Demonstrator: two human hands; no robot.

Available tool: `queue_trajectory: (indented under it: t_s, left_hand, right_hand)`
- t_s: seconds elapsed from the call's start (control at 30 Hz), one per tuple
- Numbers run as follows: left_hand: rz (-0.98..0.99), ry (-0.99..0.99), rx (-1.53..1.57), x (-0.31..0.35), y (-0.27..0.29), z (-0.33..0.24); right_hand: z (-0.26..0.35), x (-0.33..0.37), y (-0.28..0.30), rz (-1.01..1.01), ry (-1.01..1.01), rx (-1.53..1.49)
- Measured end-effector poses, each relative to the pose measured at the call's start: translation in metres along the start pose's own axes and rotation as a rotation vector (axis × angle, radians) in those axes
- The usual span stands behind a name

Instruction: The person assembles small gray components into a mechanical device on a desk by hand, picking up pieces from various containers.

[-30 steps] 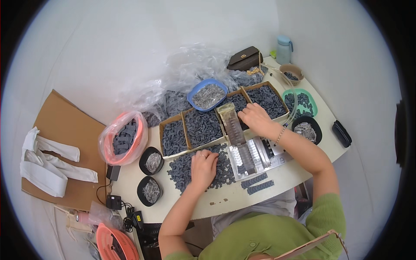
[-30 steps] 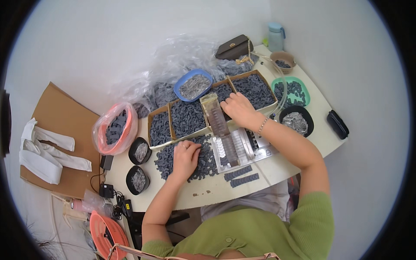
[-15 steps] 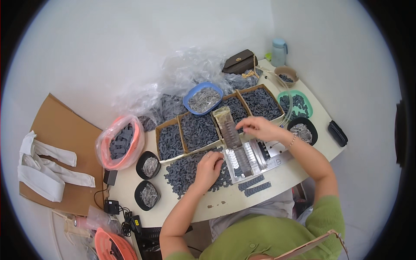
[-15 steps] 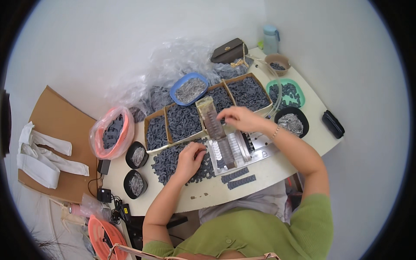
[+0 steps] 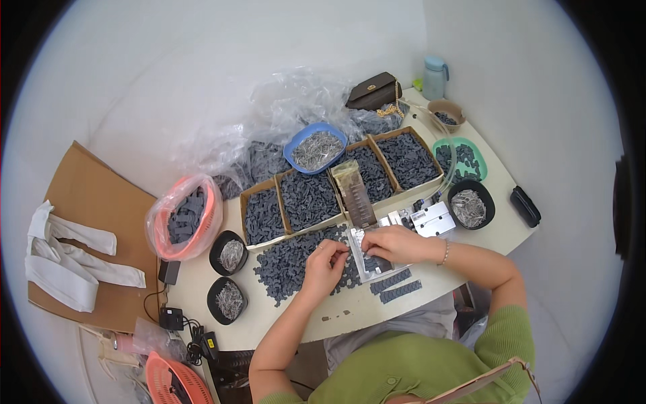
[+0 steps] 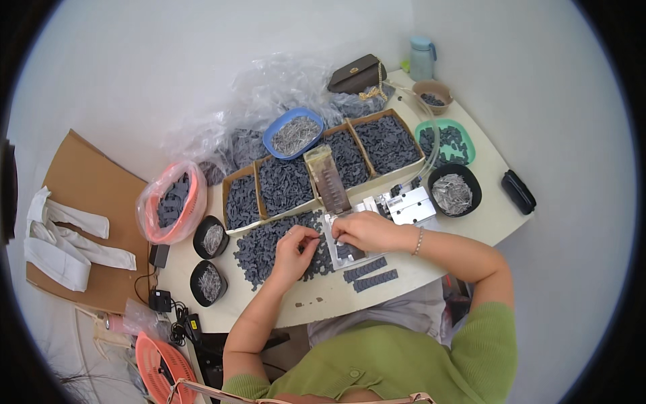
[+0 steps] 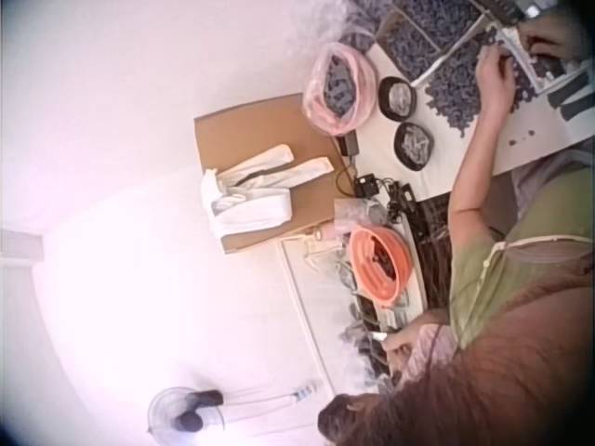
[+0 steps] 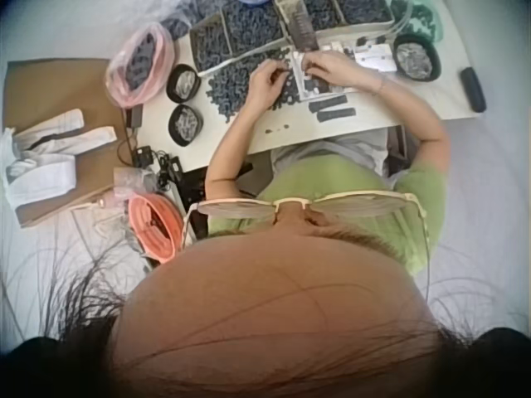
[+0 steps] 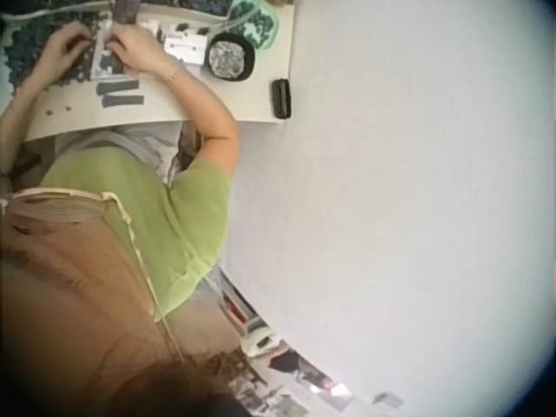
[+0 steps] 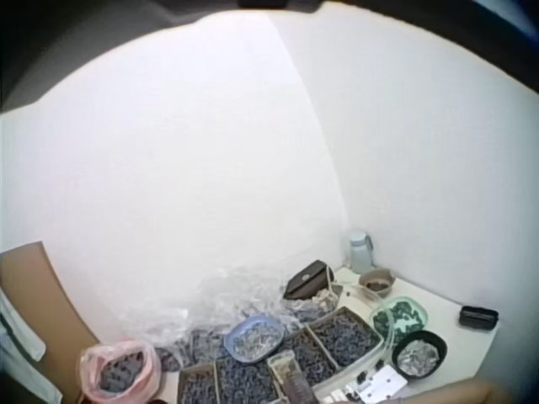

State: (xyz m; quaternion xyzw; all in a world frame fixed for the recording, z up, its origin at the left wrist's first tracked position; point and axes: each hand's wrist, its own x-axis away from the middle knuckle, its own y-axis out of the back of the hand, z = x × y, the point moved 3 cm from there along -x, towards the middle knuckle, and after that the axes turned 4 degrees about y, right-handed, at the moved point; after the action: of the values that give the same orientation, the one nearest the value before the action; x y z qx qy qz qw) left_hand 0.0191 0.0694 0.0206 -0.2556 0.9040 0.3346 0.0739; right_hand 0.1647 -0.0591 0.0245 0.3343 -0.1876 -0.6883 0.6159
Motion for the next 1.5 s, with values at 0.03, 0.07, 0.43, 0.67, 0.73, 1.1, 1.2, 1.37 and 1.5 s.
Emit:
queue_trajectory:
  t_s: [0.03, 0.07, 0.43, 0.67, 0.73, 1.1, 1.2, 1.37, 1.5]
  left_hand:
    - [0.001, 0.006, 0.005, 0.000, -0.001, 0.001]
    - [0.002, 0.011, 0.010, 0.000, -0.001, 0.001]
    - [-0.017, -0.181, -0.136, -0.005, -0.018, -0.011]
    - [0.084, -0.391, -0.535, 0.007, -0.038, -0.025]
    - [0.143, -0.408, -0.690, 0.019, -0.046, -0.031]
    - [0.020, -0.327, -0.478, 0.026, -0.004, -0.014]
    - [-0.080, -0.246, -0.642, 0.006, 0.022, 0.001]
    - [0.035, -0.190, -0.643, -0.006, 0.034, 0.013]
    - [0.099, -0.193, -0.692, -0.010, 0.031, 0.014]
  right_hand:
    - [0.000, 0.002, -0.005, -0.039, 0.048, 0.083]
    - [0.001, 0.004, -0.008, -0.079, 0.095, 0.167]
    - [0.015, 0.029, -0.015, -0.110, 0.351, 0.530]
    - [-0.008, 0.009, 0.015, -0.049, 0.136, 0.107]
    - [-0.011, -0.001, 0.018, -0.080, 0.068, 0.065]
    - [-0.005, -0.077, -0.039, -0.003, 0.327, 0.530]
    - [-0.001, -0.077, -0.030, -0.023, 0.222, 0.437]
    - [-0.001, -0.048, 0.003, -0.035, 0.125, 0.090]
    - [0.001, -0.018, 0.009, 0.012, 0.016, 0.147]
